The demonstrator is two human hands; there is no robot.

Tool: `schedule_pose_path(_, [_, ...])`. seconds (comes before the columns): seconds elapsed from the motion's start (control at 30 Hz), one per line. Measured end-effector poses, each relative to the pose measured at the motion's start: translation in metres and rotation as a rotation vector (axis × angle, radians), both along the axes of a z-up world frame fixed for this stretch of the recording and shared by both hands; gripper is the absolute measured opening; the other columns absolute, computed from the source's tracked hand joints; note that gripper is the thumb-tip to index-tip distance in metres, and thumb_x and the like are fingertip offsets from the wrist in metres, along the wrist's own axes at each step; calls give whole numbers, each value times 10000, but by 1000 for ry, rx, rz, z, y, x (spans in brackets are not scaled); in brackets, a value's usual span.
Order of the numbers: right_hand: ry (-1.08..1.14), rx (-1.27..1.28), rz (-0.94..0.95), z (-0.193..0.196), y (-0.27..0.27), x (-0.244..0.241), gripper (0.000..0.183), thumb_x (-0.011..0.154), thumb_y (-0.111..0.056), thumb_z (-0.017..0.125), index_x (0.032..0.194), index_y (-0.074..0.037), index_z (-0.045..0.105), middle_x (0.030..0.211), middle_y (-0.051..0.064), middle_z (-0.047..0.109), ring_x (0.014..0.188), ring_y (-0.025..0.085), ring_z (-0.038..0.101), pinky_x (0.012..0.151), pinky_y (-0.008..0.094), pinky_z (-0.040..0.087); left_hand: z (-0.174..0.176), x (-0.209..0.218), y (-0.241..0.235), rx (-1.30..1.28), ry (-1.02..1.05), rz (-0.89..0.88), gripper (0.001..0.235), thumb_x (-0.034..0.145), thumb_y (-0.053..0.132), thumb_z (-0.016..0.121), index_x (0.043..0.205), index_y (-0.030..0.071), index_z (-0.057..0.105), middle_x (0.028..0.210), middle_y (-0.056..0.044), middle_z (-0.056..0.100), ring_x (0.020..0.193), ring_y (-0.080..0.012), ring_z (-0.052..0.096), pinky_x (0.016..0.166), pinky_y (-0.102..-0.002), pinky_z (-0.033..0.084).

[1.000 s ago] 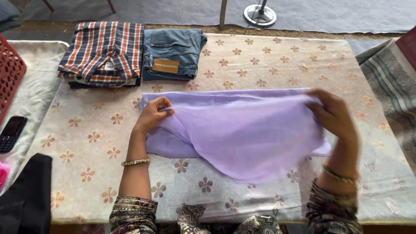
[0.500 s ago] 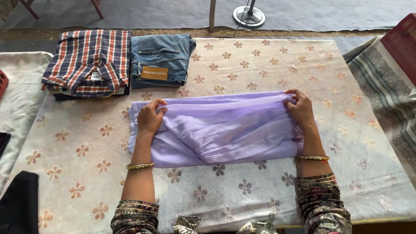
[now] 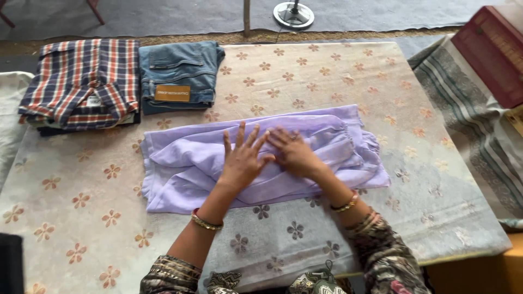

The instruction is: Fold a pair of jeans and a light-colored shirt on a table.

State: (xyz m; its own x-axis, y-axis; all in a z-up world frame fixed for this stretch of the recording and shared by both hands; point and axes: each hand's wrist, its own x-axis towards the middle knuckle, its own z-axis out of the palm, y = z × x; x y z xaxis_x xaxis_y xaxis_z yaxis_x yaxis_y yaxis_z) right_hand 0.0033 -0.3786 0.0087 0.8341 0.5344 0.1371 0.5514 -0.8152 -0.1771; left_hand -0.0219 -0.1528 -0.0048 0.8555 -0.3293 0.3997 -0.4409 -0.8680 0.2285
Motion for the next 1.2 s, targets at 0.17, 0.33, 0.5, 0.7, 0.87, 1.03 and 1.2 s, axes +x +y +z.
schedule_pose_path(0.17, [289,-195,-125,7,-21,7,738,991,-597,413,1628,-315,169,1728,8,76,1584,222,-2,1229,592,-39,-36,0,-7,190,213,80,857,877,812,341,1592,345,267,1689,-27,144,1561,-379,34,1116,-774,-37])
schedule_pose_path(0.33, [142,112,-269,-24,-128,45,650,965,-461,603,1527,-202,404,1634,132,289,1510,306,237,1204,482,217,-26,-4,-6,161,271,80,862,862,815,348,1592,364,272,1693,-21,163,1552,-378,48,1099,-797,-27])
schedule_pose_path(0.5, [-147,531,-517,11,-184,15,363,961,-242,686,1294,-98,698,1271,170,722,1175,310,692,1024,386,526,-18,-4,-10,134,242,66,870,857,820,351,1587,352,284,1693,-35,187,1550,-383,49,1097,-801,-19])
schedule_pose_path(0.7, [-11,467,-748,1,-219,-12,521,837,-242,810,1305,-58,673,1172,204,705,1054,330,677,911,410,534,41,-24,-98,-21,187,-113,700,980,568,492,1551,174,402,1657,-66,337,1571,-289,166,1222,-675,-8])
schedule_pose_path(0.87, [68,580,-538,-58,-257,19,655,705,-167,837,1325,-82,642,1142,202,713,1011,282,700,869,371,567,-5,-2,-215,-14,224,-355,638,925,395,615,1507,177,470,1591,-123,450,1544,-322,312,1245,-592,122])
schedule_pose_path(1.03, [69,417,-660,-46,-250,13,477,752,-165,784,1222,-99,741,1075,178,781,947,251,759,867,360,598,-3,0,-260,-82,217,-288,1022,761,457,759,1576,122,241,1581,-278,338,1493,-413,264,1177,-606,163])
schedule_pose_path(1.2, [106,595,-540,1,-202,-8,410,811,-110,735,1216,-59,707,1080,153,781,944,240,762,864,345,609,-11,4,-269,-395,227,-235,1188,697,436,818,1574,42,121,1501,-340,363,1417,-456,337,1149,-618,214])
